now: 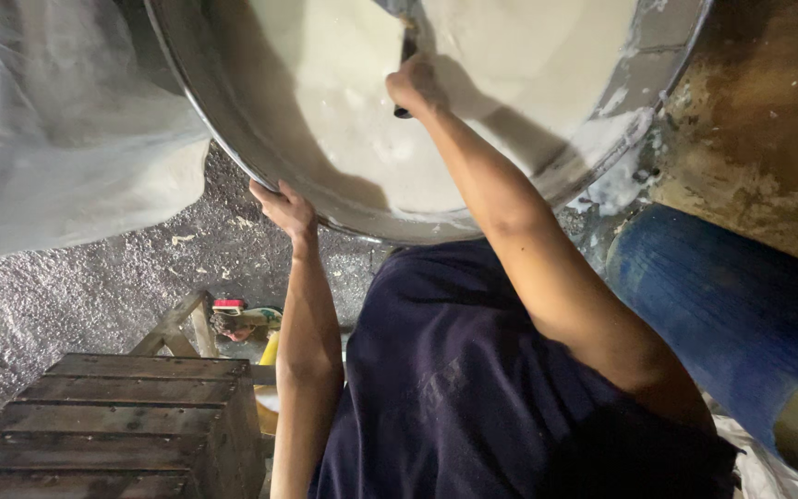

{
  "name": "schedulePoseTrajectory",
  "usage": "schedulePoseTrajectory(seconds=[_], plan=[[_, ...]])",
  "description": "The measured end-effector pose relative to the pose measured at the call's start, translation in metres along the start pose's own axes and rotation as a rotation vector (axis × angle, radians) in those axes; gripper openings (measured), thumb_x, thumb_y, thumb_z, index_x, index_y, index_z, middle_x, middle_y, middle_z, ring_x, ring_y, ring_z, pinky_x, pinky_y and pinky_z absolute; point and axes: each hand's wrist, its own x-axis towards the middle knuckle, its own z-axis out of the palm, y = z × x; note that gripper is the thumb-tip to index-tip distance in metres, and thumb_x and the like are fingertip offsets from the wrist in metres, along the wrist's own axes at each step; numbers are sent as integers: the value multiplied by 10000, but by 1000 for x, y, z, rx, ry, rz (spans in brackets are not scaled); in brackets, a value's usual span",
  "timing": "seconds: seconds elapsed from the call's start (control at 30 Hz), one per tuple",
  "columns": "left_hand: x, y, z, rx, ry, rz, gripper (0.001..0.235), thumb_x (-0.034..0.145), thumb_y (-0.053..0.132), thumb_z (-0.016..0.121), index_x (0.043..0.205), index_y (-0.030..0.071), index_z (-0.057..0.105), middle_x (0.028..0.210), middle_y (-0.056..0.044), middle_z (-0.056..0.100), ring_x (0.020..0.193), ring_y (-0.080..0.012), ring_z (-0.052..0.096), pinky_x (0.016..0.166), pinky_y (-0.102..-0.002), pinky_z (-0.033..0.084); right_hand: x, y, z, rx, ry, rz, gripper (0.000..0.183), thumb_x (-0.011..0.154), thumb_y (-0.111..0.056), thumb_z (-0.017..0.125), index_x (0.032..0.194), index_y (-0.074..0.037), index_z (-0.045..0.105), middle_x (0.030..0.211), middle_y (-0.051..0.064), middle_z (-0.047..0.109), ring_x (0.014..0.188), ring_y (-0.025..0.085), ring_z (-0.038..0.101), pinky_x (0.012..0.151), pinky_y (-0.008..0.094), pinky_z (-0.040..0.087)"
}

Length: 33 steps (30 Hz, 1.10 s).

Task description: The person stirs a white liquid in a large metal bowl using a ladle and then pours the liquid into a blue barrel. The person repeats the stirring and pouring process multiple times.

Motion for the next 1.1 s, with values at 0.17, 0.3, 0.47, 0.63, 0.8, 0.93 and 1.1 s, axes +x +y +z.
schedulePoseTrajectory(seconds=[0.17,0.3,0.47,0.63,0.8,0.93,1.1], plan=[[-1,-4,2,19,68,146,537,1003,244,510,1430,-48,366,1137,-345,680,962,-458,739,782,-547,615,-8,-13,24,-289,-63,-78,508,868,-177,562,1317,60,529,1274,276,639,1192,391,639,982,472,521],[-1,-7,3,3,81,108,522,978,212,540,1411,-39,390,1092,-332,707,934,-468,748,793,-563,586,11,5,85,-565,136,-352,712,793,-200,629,1320,218,394,1273,371,600,1201,460,617,1031,518,478],[-1,-12,8,61,131,197,485,972,106,555,1405,-42,394,1130,-369,665,988,-540,694,820,-605,525,-10,28,107,-412,49,-319,601,829,-135,625,1309,162,417,1281,367,590,1200,483,611,1021,526,492],[7,-21,14,24,96,63,514,954,117,550,1412,-34,371,1087,-384,674,999,-569,666,844,-620,505,-82,27,88,-370,-54,-299,546,844,-77,631,1294,148,418,1233,354,616,1172,470,634,1007,499,520],[9,-27,18,19,94,105,541,957,113,569,1439,-18,360,1106,-405,663,1018,-593,644,862,-623,485,-132,52,66,-405,-19,-277,404,844,-43,612,1212,53,476,1181,324,653,1149,488,637,997,526,516],[9,-26,18,-20,86,139,563,954,112,566,1448,-19,331,1101,-394,671,1001,-576,661,864,-608,502,-151,83,40,-458,1,-334,446,841,-43,617,1233,92,452,1168,351,650,1141,497,639,999,528,514],[10,-29,18,-119,32,177,551,960,105,543,1445,-7,306,1086,-360,697,1004,-536,696,886,-582,529,-168,113,-6,-528,-38,-247,419,826,-47,607,1215,61,494,1168,323,660,1117,478,656,994,519,520]])
